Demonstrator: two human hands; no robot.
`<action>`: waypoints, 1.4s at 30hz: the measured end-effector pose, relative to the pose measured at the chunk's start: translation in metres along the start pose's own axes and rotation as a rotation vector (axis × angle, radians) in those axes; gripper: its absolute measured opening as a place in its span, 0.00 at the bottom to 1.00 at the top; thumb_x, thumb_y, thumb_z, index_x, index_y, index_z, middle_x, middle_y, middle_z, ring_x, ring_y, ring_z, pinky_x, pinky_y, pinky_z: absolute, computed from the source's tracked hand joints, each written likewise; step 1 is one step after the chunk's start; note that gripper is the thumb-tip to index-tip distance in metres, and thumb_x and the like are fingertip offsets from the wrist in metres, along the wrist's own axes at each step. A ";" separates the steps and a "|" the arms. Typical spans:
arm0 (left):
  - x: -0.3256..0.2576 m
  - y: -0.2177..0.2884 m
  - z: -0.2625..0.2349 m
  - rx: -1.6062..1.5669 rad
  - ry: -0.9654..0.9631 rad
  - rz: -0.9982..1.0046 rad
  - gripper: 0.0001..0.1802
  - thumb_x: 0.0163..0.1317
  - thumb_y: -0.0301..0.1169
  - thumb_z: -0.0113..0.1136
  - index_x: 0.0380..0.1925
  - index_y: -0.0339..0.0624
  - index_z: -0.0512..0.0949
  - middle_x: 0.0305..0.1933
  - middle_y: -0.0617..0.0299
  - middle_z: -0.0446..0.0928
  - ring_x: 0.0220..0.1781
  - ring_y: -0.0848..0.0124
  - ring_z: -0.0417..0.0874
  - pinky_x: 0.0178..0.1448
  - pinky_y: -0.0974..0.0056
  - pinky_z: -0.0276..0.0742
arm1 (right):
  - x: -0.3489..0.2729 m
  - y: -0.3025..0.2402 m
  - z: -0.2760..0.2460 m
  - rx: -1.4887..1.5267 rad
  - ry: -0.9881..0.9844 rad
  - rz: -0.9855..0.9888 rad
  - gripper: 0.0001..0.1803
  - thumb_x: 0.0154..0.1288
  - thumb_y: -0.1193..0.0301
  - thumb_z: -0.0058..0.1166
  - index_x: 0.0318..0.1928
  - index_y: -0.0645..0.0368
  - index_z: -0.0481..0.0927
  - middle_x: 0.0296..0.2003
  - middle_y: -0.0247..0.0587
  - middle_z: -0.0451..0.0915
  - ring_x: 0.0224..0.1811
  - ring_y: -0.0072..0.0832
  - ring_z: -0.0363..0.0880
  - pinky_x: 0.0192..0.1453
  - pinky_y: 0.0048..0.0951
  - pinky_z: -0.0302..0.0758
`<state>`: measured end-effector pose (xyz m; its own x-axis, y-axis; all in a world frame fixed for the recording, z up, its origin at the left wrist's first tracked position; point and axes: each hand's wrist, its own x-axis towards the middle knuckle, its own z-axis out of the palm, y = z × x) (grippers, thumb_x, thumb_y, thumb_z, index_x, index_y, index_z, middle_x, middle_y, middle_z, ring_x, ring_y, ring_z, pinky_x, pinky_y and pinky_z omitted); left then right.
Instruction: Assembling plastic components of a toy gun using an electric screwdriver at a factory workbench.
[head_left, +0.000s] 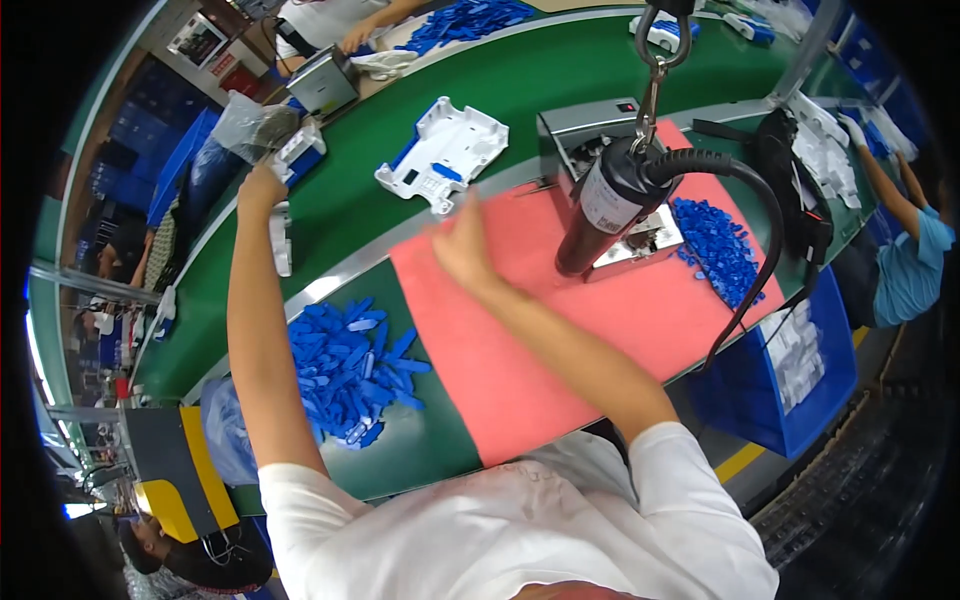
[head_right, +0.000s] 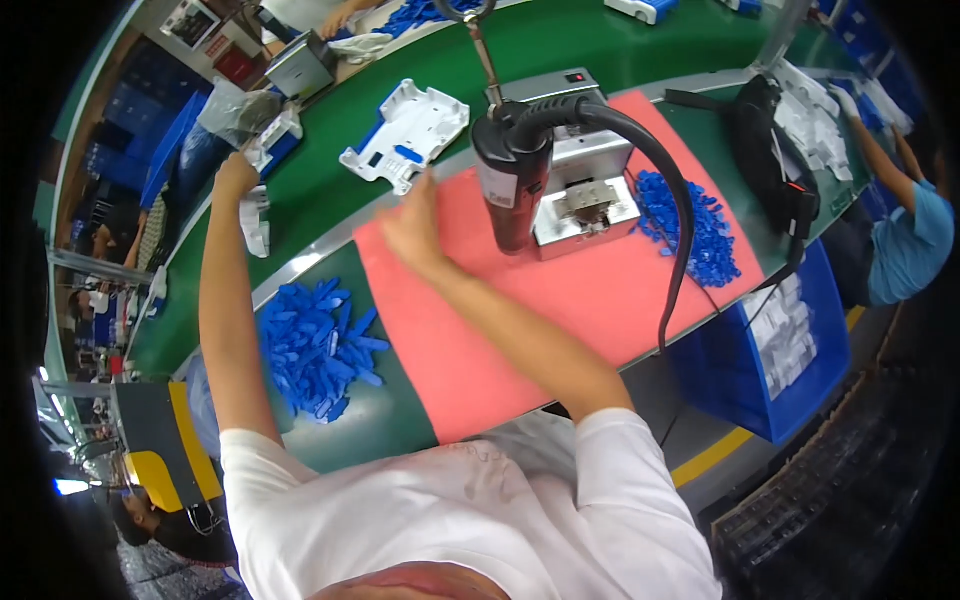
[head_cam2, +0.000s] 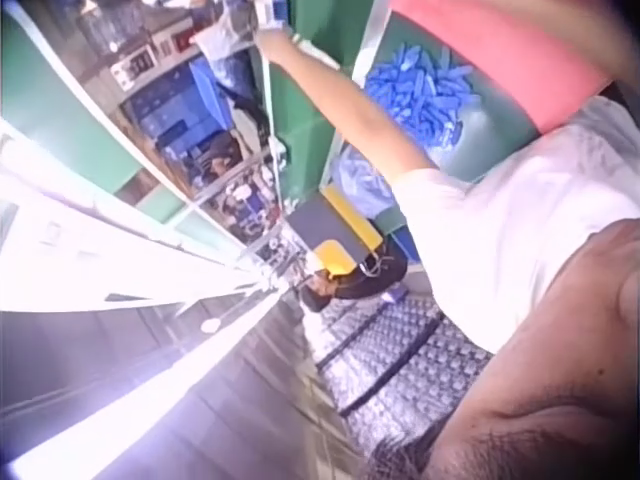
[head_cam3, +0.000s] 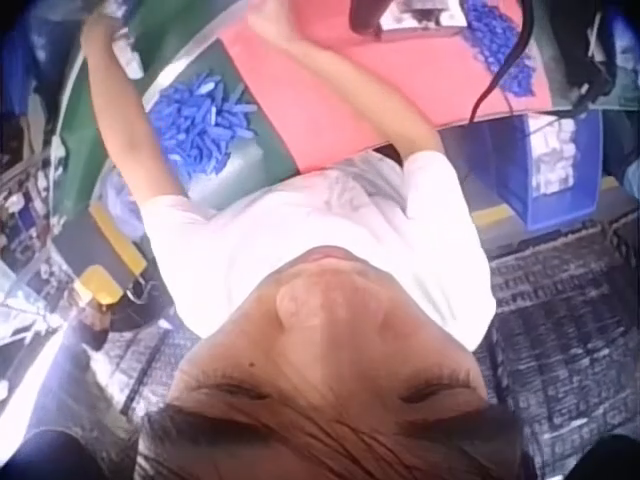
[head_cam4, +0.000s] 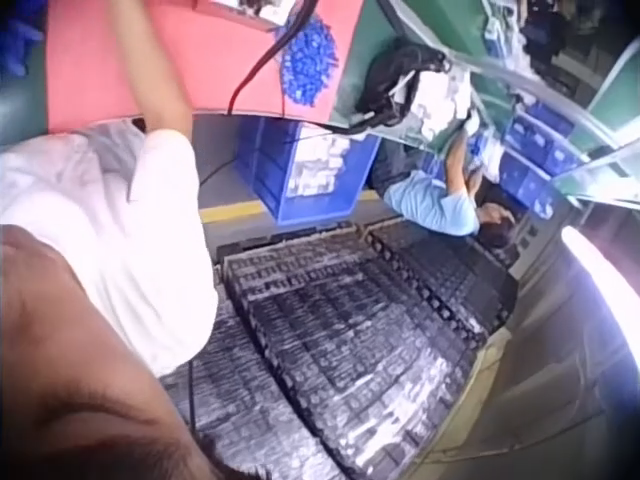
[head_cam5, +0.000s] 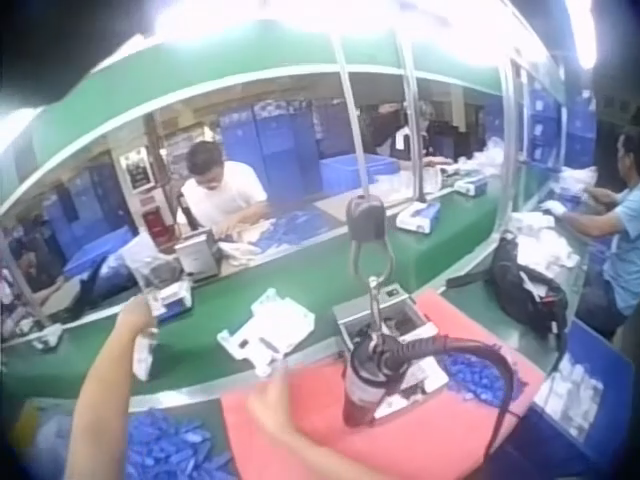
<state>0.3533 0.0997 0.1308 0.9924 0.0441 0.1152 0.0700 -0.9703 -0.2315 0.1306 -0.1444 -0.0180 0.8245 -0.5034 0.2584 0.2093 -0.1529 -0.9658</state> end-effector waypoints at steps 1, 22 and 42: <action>-0.014 -0.019 -0.007 -0.048 0.017 -0.014 0.24 0.51 0.29 0.54 0.50 0.32 0.75 0.51 0.34 0.76 0.56 0.44 0.78 0.59 0.49 0.75 | 0.025 -0.002 0.005 0.296 -0.027 0.234 0.38 0.52 0.78 0.57 0.62 0.77 0.56 0.57 0.67 0.70 0.63 0.52 0.70 0.66 0.41 0.66; -0.388 0.096 -0.010 -2.005 -0.709 -0.226 0.30 0.48 0.10 0.54 0.56 0.33 0.68 0.55 0.53 0.76 0.52 0.60 0.82 0.57 0.57 0.79 | -0.038 -0.065 -0.287 0.128 -0.918 0.430 0.07 0.66 0.73 0.56 0.37 0.64 0.82 0.29 0.33 0.81 0.34 0.19 0.79 0.40 0.23 0.75; -0.420 0.207 0.017 -1.547 -0.289 0.196 0.49 0.53 0.16 0.62 0.71 0.33 0.43 0.68 0.41 0.56 0.68 0.57 0.64 0.69 0.58 0.61 | 0.037 -0.026 -0.387 -1.256 -0.362 -0.095 0.09 0.57 0.70 0.58 0.34 0.64 0.83 0.32 0.54 0.79 0.37 0.50 0.80 0.42 0.46 0.75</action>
<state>-0.0472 -0.1153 0.0179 0.9708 -0.2393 -0.0189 -0.0436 -0.2531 0.9665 -0.0480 -0.4878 0.0250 0.9684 -0.2218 0.1141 -0.1938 -0.9570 -0.2157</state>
